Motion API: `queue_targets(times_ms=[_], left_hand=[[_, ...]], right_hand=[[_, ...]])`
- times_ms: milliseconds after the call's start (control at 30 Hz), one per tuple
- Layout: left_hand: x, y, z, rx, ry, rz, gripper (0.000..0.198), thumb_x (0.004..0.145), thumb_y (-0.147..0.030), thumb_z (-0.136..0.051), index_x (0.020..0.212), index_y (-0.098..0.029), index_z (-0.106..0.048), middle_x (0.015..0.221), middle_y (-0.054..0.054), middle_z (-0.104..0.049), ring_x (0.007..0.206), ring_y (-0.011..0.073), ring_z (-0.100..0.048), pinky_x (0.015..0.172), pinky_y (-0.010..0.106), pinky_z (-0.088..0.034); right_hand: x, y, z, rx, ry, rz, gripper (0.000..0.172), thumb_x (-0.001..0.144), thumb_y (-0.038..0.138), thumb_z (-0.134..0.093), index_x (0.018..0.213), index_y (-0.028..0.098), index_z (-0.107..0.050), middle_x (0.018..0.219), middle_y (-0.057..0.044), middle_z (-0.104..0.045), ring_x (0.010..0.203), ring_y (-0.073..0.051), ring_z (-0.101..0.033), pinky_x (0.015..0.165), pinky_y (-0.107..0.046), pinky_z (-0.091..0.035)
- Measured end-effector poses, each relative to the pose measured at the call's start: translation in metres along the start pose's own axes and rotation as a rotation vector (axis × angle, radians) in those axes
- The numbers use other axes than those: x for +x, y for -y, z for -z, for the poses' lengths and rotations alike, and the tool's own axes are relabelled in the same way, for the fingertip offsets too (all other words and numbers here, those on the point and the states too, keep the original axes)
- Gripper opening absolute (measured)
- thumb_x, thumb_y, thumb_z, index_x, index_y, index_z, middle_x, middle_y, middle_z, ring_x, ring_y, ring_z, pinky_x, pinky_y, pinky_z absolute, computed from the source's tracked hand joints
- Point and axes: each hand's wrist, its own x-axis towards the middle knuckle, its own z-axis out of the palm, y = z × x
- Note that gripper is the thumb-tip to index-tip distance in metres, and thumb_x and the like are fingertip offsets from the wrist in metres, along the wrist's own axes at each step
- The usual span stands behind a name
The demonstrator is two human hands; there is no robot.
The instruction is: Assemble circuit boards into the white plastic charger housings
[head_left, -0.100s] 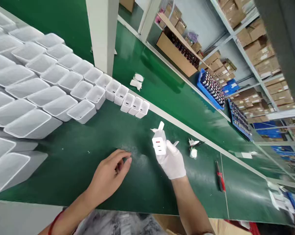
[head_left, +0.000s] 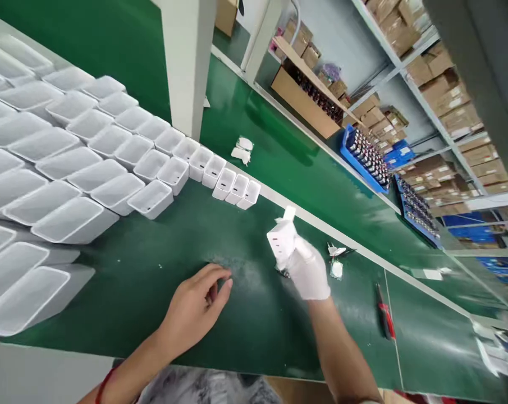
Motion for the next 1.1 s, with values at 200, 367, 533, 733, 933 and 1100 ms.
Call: queue_targets(times_ms=[200,367,533,733,933,1100], left_hand=[[0.0,0.002,-0.006,0.069,-0.04,-0.076,0.023,0.097,-0.03,-0.045,0.095,-0.02,-0.065,0.083,0.001,-0.065,0.055,0.0096,-0.058,0.053,0.022,-0.048],[-0.001,0.002,-0.006,0.091,-0.049,-0.073,0.024,0.097,-0.028,-0.043,0.094,-0.02,-0.065,0.082,0.002,-0.065,0.056,0.0106,-0.06,0.055,0.023,-0.048],[0.0,0.0,-0.003,0.073,-0.041,-0.065,0.026,0.098,-0.03,-0.042,0.092,-0.021,-0.066,0.08,0.002,-0.064,0.057,0.011,-0.061,0.055,0.022,-0.048],[0.001,0.006,-0.008,0.118,-0.04,-0.068,0.029,0.098,-0.031,-0.042,0.082,-0.023,-0.064,0.074,0.001,-0.062,0.057,0.012,-0.059,0.055,0.022,-0.045],[0.002,0.019,-0.023,0.106,-0.166,-0.056,0.04,0.098,-0.045,-0.039,0.076,-0.023,-0.064,0.069,0.002,-0.06,0.051,0.0128,-0.056,0.049,0.022,-0.041],[0.005,0.021,-0.021,0.158,-0.204,-0.104,0.049,0.098,-0.051,-0.035,0.07,-0.021,-0.063,0.066,0.003,-0.059,0.053,0.0133,-0.056,0.052,0.022,-0.043]], right_hand=[[0.099,0.042,0.041,-0.921,-0.38,0.333,0.056,0.092,0.042,-0.044,0.143,0.018,-0.047,0.114,-0.01,-0.067,0.084,-0.022,-0.067,0.076,-0.037,-0.058],[0.164,0.063,0.056,-1.132,-0.532,0.311,0.053,0.087,0.024,-0.046,0.136,0.006,-0.053,0.116,-0.022,-0.061,0.098,-0.032,-0.066,0.09,-0.046,-0.051],[0.162,0.067,0.056,-1.271,-0.658,0.279,0.056,0.087,0.031,-0.052,0.135,0.001,-0.051,0.123,-0.029,-0.055,0.105,-0.038,-0.064,0.09,-0.049,-0.05],[0.152,0.077,0.023,-1.442,-0.483,0.37,0.049,0.097,0.04,-0.044,0.142,0.02,-0.048,0.125,-0.015,-0.063,0.115,-0.029,-0.061,0.1,-0.04,-0.046],[0.17,0.082,-0.04,-1.476,-0.268,0.232,0.04,0.095,0.043,-0.056,0.124,0.015,-0.059,0.111,-0.009,-0.066,0.099,-0.023,-0.065,0.089,-0.042,-0.053],[0.173,0.088,-0.069,-1.428,-0.199,0.143,0.034,0.095,0.036,-0.059,0.123,0.017,-0.058,0.123,-0.008,-0.06,0.104,-0.022,-0.062,0.088,-0.042,-0.055]])
